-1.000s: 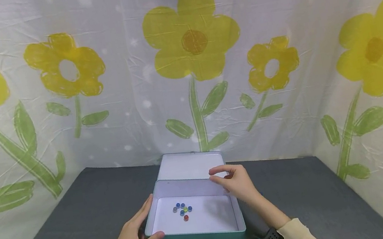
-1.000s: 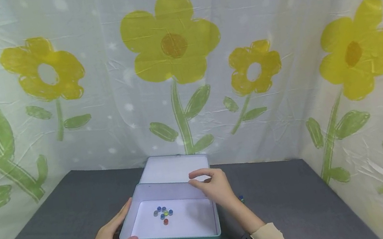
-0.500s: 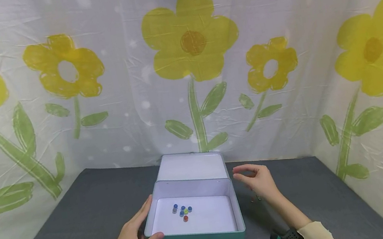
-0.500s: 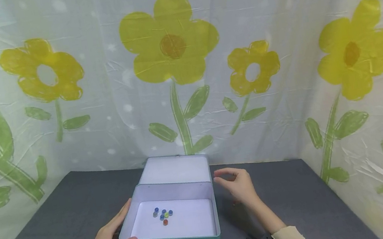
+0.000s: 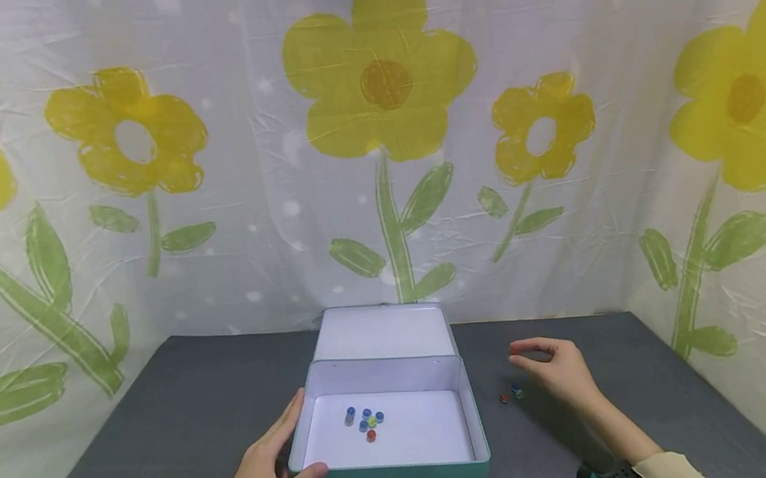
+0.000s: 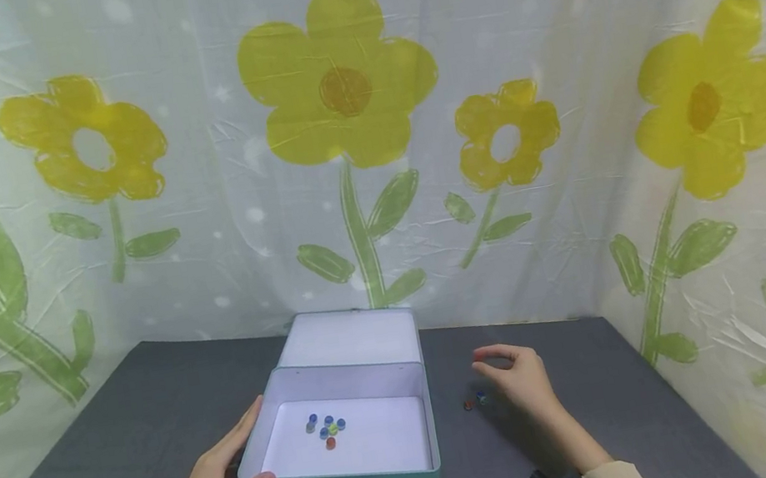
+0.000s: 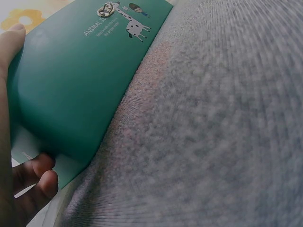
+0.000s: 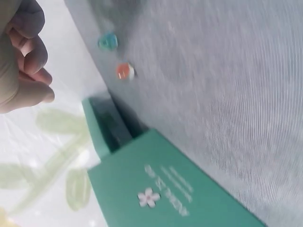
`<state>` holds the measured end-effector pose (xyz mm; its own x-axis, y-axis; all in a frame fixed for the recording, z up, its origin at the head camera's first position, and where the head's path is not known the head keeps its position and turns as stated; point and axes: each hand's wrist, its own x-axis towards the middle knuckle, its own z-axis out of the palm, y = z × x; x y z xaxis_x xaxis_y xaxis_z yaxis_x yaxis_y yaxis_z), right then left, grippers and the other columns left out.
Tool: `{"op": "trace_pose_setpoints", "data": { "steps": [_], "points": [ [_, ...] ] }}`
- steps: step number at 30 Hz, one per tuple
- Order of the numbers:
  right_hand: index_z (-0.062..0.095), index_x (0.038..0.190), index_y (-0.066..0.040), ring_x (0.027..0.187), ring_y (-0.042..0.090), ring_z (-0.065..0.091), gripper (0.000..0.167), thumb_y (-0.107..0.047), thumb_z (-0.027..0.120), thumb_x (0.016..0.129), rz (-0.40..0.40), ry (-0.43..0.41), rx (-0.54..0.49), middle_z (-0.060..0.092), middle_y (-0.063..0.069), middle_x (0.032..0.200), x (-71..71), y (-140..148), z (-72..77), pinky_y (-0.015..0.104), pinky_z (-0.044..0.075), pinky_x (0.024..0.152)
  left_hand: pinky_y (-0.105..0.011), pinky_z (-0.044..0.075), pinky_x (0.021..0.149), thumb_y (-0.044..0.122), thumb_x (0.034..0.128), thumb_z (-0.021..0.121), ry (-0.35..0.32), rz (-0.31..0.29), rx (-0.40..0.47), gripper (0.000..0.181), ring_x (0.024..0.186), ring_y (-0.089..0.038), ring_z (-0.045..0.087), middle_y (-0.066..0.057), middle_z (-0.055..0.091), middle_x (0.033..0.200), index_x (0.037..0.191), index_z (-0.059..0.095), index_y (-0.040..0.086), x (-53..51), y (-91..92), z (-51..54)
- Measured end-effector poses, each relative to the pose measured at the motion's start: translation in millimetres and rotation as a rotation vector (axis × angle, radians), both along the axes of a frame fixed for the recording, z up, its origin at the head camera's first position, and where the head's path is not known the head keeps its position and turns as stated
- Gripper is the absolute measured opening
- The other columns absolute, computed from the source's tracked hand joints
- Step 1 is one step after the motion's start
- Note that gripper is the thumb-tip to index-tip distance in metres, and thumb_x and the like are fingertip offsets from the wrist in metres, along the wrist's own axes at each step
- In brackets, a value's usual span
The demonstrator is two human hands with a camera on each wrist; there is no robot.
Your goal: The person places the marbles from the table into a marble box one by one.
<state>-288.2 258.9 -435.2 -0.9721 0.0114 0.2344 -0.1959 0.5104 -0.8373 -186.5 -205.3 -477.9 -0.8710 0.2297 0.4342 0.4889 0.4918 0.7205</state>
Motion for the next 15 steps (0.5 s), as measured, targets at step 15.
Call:
{"op": "trace_pose_setpoints", "data": {
  "steps": [15],
  "points": [
    [0.08, 0.119, -0.005, 0.071, 0.02, 0.07, 0.03, -0.014, 0.084, 0.091, -0.047, 0.026, 0.267, 0.077, 0.018, 0.121, 3.4, 30.1, -27.2, 0.028, 0.048, 0.055, -0.022, 0.043, 0.052, 0.028, 0.0905, 0.084, -0.002, -0.006, -0.002, 0.094, 0.064, 0.0, 0.042, -0.025, 0.037, 0.167, 0.167, 0.032, 0.01, 2.7, 0.9, 3.0]
  ]
}}
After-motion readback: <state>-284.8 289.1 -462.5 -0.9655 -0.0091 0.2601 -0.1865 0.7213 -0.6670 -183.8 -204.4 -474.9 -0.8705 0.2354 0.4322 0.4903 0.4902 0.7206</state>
